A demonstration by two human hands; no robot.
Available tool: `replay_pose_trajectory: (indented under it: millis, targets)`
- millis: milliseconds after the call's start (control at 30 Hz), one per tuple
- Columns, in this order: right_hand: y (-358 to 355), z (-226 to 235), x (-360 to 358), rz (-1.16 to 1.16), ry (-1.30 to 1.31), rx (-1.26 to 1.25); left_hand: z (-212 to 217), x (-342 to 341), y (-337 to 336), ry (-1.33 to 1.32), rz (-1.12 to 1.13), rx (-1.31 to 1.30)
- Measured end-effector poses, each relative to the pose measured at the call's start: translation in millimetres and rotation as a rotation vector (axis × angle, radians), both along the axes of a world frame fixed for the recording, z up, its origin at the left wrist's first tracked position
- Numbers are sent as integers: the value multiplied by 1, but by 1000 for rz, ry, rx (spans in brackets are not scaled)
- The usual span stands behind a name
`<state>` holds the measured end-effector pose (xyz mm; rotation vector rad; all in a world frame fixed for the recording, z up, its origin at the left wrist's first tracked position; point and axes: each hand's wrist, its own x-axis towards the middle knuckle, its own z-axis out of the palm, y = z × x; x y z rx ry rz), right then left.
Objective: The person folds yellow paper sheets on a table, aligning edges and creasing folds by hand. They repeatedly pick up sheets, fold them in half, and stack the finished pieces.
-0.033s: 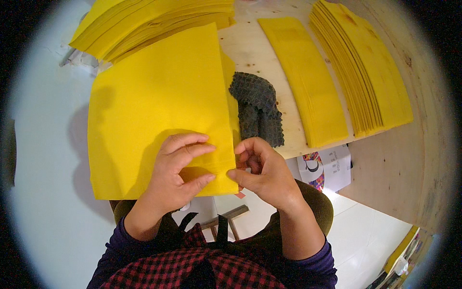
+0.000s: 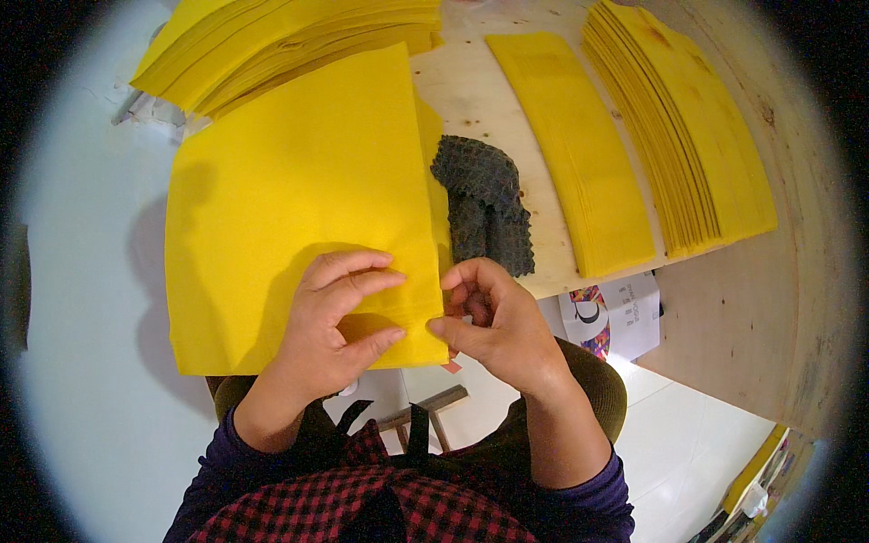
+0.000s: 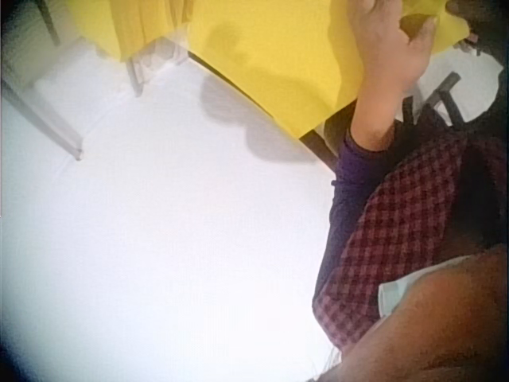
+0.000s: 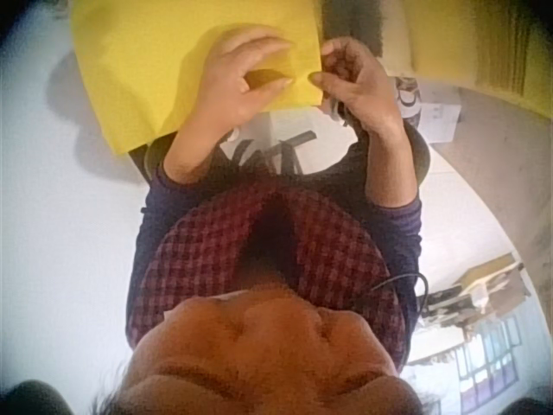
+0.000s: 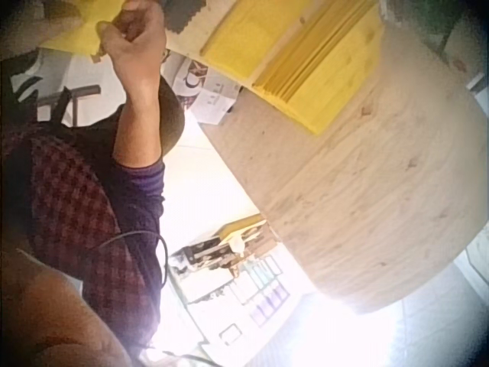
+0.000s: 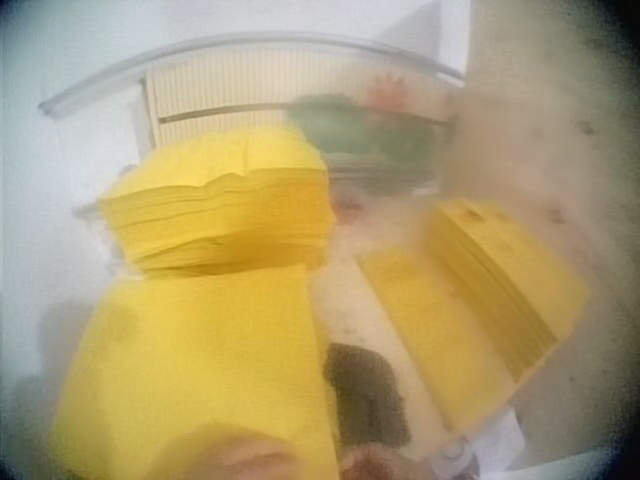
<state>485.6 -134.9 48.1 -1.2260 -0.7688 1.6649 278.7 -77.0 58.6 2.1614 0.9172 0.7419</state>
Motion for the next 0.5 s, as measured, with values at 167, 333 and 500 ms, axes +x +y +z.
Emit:
replay_pose_trajectory:
  millis: [167, 333, 500]
  targets:
    - [1, 0, 0, -14, -14, 8, 0, 0, 0, 21, 2, -8]
    - [2, 1, -2, -25, -54, 21, 0, -1, -1, 20, 8, 4]
    - [4, 0, -6, -50, -110, 37, 0, -1, -1, -10, 4, -9]
